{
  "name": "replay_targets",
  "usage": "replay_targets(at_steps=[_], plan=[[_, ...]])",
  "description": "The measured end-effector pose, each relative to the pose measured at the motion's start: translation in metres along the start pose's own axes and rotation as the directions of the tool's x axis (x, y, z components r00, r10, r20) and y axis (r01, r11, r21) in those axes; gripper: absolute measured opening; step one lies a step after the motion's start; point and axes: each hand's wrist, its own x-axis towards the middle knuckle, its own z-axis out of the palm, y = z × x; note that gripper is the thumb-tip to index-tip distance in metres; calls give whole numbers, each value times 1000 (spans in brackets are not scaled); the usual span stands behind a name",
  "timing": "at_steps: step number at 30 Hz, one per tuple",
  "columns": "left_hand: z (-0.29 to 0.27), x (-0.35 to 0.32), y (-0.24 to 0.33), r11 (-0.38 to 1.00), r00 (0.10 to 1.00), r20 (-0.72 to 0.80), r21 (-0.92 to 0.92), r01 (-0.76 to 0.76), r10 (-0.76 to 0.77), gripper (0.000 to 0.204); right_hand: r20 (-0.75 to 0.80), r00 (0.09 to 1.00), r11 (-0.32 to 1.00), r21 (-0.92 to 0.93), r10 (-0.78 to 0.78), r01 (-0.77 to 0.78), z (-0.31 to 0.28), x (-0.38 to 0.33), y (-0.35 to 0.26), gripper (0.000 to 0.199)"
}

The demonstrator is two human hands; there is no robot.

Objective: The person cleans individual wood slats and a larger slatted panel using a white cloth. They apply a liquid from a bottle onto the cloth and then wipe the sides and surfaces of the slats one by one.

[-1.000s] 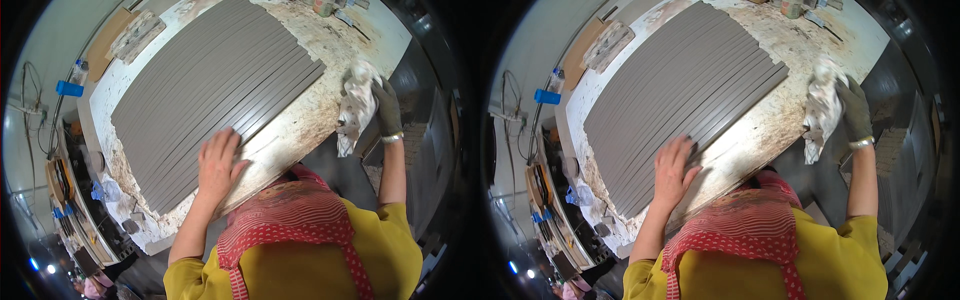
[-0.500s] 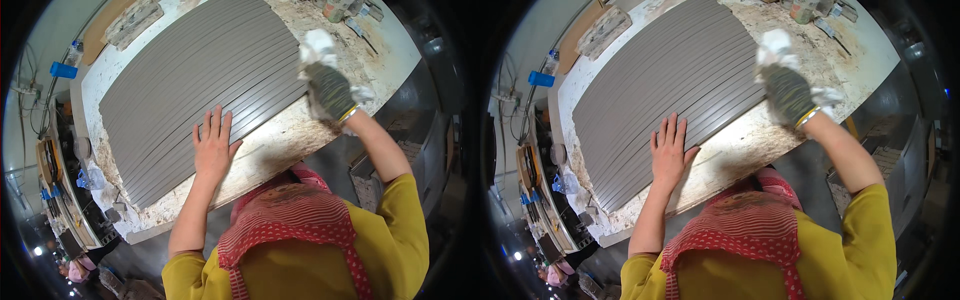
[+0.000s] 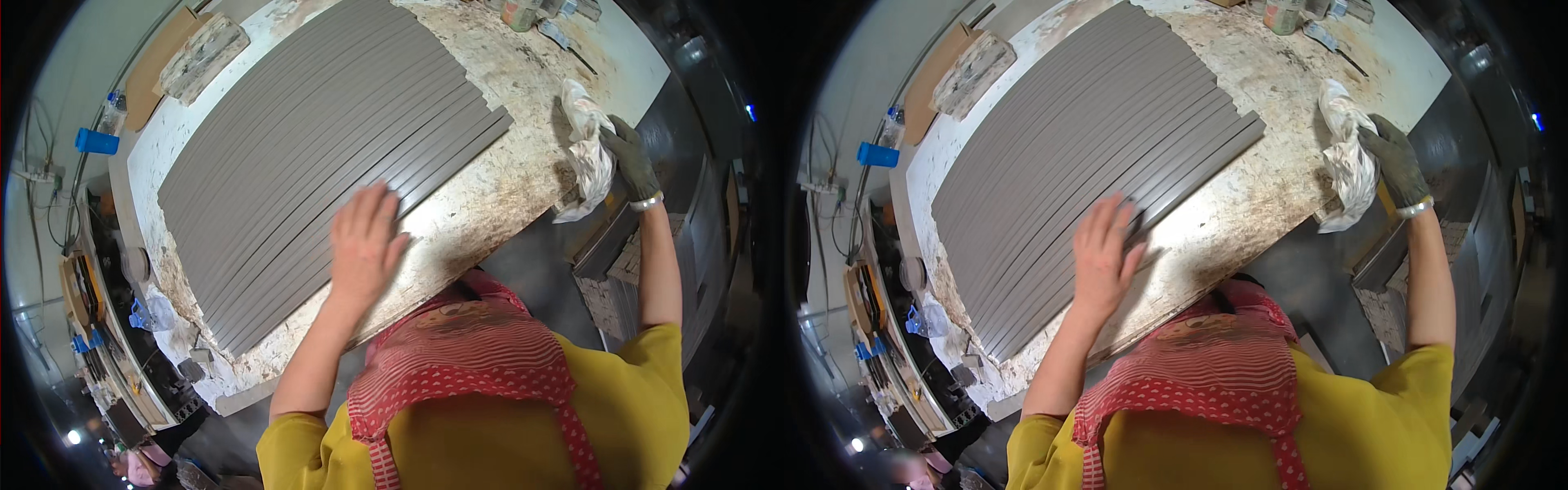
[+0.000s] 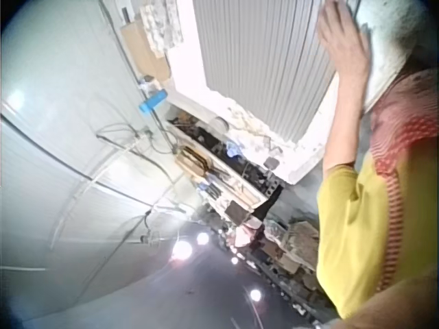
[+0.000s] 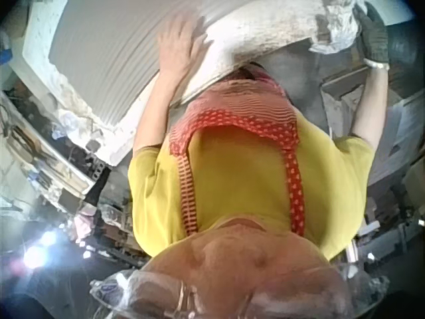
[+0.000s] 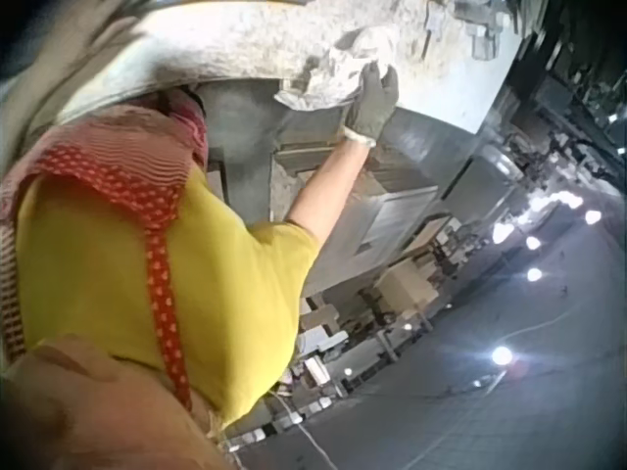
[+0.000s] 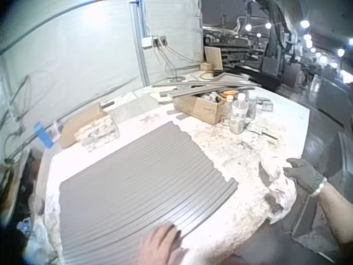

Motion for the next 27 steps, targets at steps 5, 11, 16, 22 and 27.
replay_targets(at_steps=[5, 11, 16, 22, 27], plan=[[76, 61, 56, 436, 935, 353, -839, 327, -22, 55, 288, 951, 729, 675, -115, -116, 30, -64, -19, 66], [110, 117, 136, -129, 869, 489, -860, 494, 70, 14, 278, 961, 836, 524, 11, -162, 10, -73, 24, 58], [86, 154, 158, -51, 974, 218, -975, 215, -58, 18, 125, 992, 500, 857, 24, -120, -14, -68, 27, 51], [93, 196, 200, 348, 992, -124, -930, -116, 1, 15, 449, 876, 507, 805, -178, -310, -70, -35, 124, 38], [99, 234, 190, 587, 987, -156, -803, -104, -39, 17, 105, 994, 928, 371, -13, -27, -143, 2, 88, 37]])
